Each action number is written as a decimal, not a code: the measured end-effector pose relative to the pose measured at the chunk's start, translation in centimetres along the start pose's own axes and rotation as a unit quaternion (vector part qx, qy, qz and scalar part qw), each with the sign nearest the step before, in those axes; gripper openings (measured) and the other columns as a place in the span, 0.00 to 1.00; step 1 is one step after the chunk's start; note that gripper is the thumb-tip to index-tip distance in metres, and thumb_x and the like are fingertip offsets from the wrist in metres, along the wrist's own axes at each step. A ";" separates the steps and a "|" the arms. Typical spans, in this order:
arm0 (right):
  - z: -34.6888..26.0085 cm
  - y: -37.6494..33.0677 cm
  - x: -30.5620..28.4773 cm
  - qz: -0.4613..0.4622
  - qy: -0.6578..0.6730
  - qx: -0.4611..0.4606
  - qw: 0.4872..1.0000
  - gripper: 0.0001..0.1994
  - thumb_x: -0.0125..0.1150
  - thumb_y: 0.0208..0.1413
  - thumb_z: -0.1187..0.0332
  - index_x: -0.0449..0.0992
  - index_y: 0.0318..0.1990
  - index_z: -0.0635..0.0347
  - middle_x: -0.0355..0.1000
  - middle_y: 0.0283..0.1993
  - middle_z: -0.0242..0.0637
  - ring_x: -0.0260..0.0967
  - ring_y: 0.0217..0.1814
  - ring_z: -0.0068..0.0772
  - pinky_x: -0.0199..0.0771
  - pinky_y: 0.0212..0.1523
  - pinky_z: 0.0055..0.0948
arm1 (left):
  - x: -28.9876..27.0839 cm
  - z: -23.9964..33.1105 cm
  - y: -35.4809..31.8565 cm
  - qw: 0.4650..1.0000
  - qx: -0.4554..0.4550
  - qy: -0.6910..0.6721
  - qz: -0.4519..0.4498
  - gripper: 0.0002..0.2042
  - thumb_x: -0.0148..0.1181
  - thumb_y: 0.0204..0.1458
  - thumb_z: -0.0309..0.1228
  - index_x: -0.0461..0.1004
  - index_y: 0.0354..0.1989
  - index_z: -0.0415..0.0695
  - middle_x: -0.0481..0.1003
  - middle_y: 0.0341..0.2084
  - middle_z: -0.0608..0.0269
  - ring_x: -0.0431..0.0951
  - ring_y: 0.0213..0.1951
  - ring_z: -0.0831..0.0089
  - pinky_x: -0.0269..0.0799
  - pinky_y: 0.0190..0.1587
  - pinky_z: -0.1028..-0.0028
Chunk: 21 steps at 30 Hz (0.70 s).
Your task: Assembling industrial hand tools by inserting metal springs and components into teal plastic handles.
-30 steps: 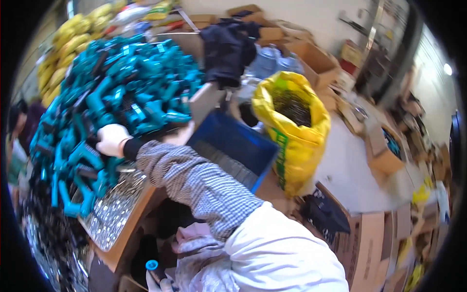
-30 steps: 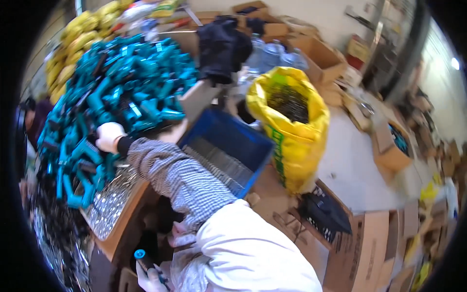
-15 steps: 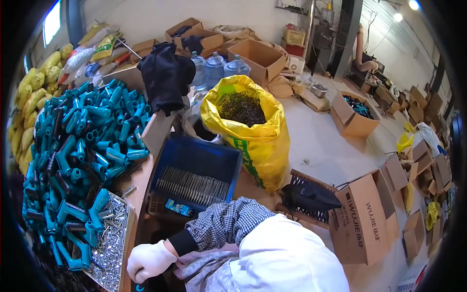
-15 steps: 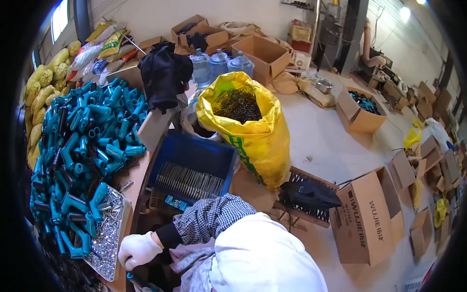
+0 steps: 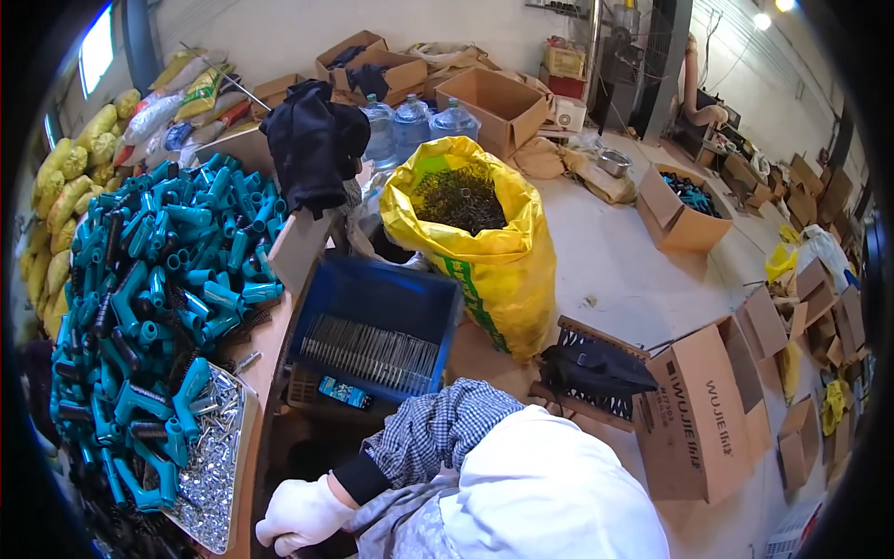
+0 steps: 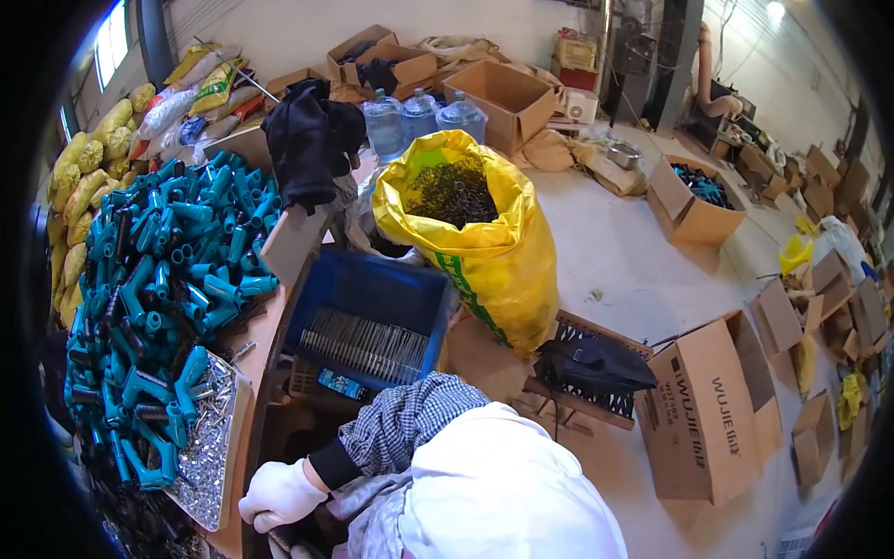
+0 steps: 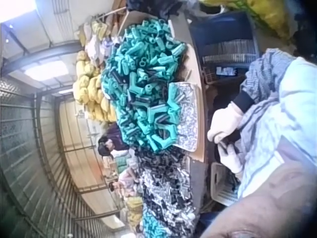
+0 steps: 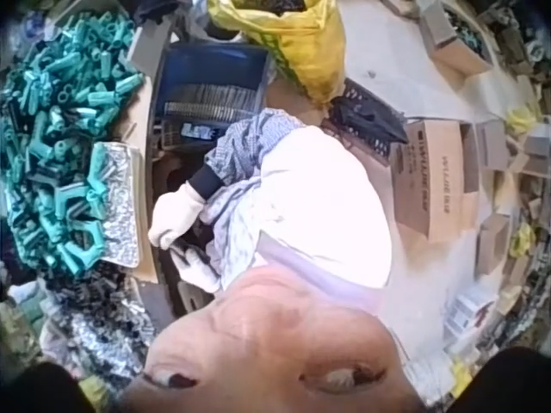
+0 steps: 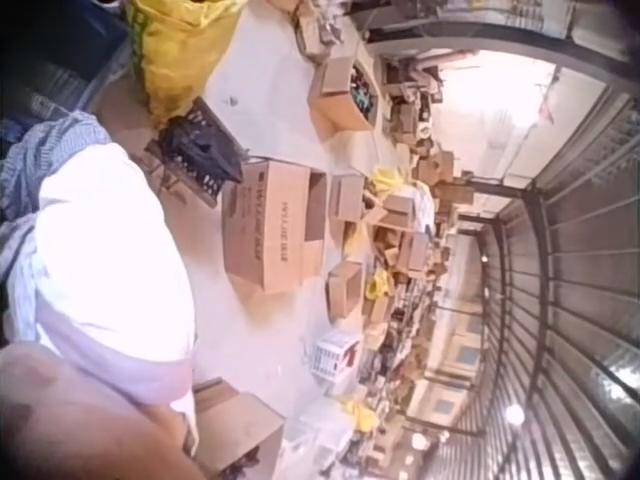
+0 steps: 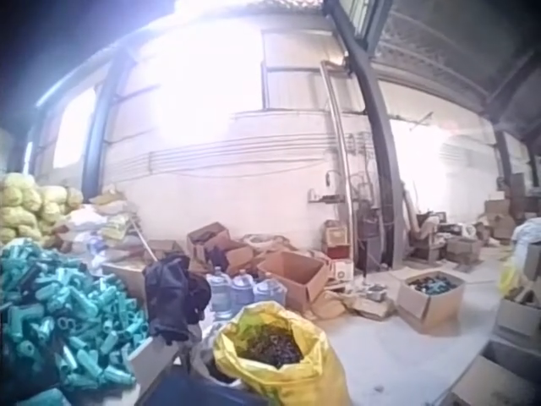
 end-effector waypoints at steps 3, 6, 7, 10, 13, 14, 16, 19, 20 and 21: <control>-0.2 -0.5 0.2 -0.018 -0.057 0.030 0.998 0.11 0.59 0.59 0.59 0.80 0.38 0.56 0.78 0.31 0.45 0.76 0.35 0.53 0.74 0.35 0.45 | 0.5 1.4 -0.4 0.998 0.053 0.002 0.013 0.29 0.59 0.59 0.35 0.66 0.67 0.33 0.78 0.49 0.47 0.78 0.41 0.64 0.76 0.42 0.68; 0.5 -0.8 1.0 -0.033 -0.090 0.025 0.995 0.11 0.58 0.59 0.59 0.80 0.38 0.56 0.78 0.31 0.45 0.76 0.35 0.52 0.74 0.35 0.46 | 0.6 0.3 -0.5 1.000 0.017 -0.011 -0.001 0.29 0.59 0.59 0.35 0.66 0.67 0.33 0.78 0.50 0.47 0.78 0.42 0.63 0.75 0.44 0.68; 0.6 -0.9 1.3 -0.034 -0.093 0.026 0.995 0.11 0.58 0.59 0.59 0.80 0.38 0.56 0.78 0.31 0.45 0.76 0.35 0.52 0.74 0.35 0.46 | 0.5 0.1 -0.6 1.000 0.017 -0.013 -0.002 0.29 0.59 0.59 0.35 0.66 0.67 0.33 0.78 0.50 0.47 0.78 0.42 0.63 0.75 0.44 0.68; 0.6 -0.7 2.1 -0.039 -0.051 0.032 0.997 0.11 0.58 0.59 0.59 0.80 0.37 0.56 0.78 0.31 0.45 0.76 0.35 0.52 0.75 0.36 0.45 | 0.0 -0.3 -1.1 1.000 0.012 -0.010 0.008 0.29 0.60 0.58 0.35 0.66 0.67 0.32 0.78 0.50 0.47 0.78 0.43 0.62 0.75 0.45 0.68; -0.7 0.0 2.8 -0.050 0.063 0.025 0.996 0.11 0.57 0.60 0.59 0.80 0.37 0.56 0.78 0.33 0.45 0.76 0.36 0.52 0.76 0.38 0.44 | -1.0 -0.8 -2.6 0.998 0.017 -0.062 0.028 0.29 0.61 0.57 0.34 0.67 0.65 0.31 0.78 0.50 0.48 0.78 0.44 0.61 0.75 0.47 0.69; -1.3 0.3 2.8 -0.063 0.061 0.025 0.996 0.11 0.57 0.61 0.59 0.80 0.37 0.56 0.78 0.33 0.45 0.76 0.37 0.52 0.76 0.38 0.44 | -1.2 -0.7 -2.9 0.997 0.014 -0.071 0.038 0.29 0.62 0.57 0.34 0.67 0.65 0.31 0.78 0.51 0.47 0.78 0.45 0.61 0.75 0.48 0.69; -1.9 0.5 3.0 -0.087 0.053 0.039 0.994 0.11 0.56 0.61 0.59 0.79 0.39 0.55 0.78 0.33 0.46 0.76 0.37 0.54 0.77 0.39 0.44 | -1.3 -0.9 -3.2 0.995 -0.059 -0.054 0.054 0.31 0.65 0.56 0.35 0.68 0.66 0.32 0.77 0.55 0.46 0.78 0.51 0.61 0.73 0.53 0.69; -1.2 0.8 4.1 -0.113 -0.014 0.028 0.993 0.12 0.57 0.63 0.60 0.78 0.47 0.57 0.77 0.35 0.49 0.77 0.40 0.54 0.78 0.42 0.44 | -1.1 -2.0 -2.9 0.987 -0.074 -0.119 0.083 0.27 0.58 0.47 0.31 0.74 0.57 0.33 0.81 0.40 0.53 0.79 0.42 0.71 0.75 0.49 0.71; -0.9 0.8 4.5 -0.113 -0.020 0.011 0.993 0.12 0.57 0.64 0.61 0.78 0.47 0.58 0.77 0.37 0.47 0.77 0.40 0.52 0.78 0.42 0.44 | -1.6 -2.3 -2.9 0.994 -0.072 -0.055 0.058 0.27 0.60 0.49 0.35 0.74 0.57 0.33 0.81 0.40 0.48 0.81 0.42 0.69 0.76 0.48 0.68; -0.9 1.1 5.0 -0.103 -0.024 0.009 0.994 0.12 0.55 0.65 0.60 0.78 0.46 0.57 0.77 0.38 0.46 0.76 0.41 0.53 0.77 0.43 0.45 | -1.8 -2.7 -3.5 0.995 -0.036 -0.058 0.068 0.30 0.66 0.51 0.45 0.74 0.57 0.34 0.80 0.39 0.45 0.81 0.40 0.67 0.76 0.47 0.66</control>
Point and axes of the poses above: each hand's wrist, its own y-axis towards the middle knuckle, its own x-axis out of the palm, z = x × y, the point moved 4 cm from there along y, towards the middle knuckle
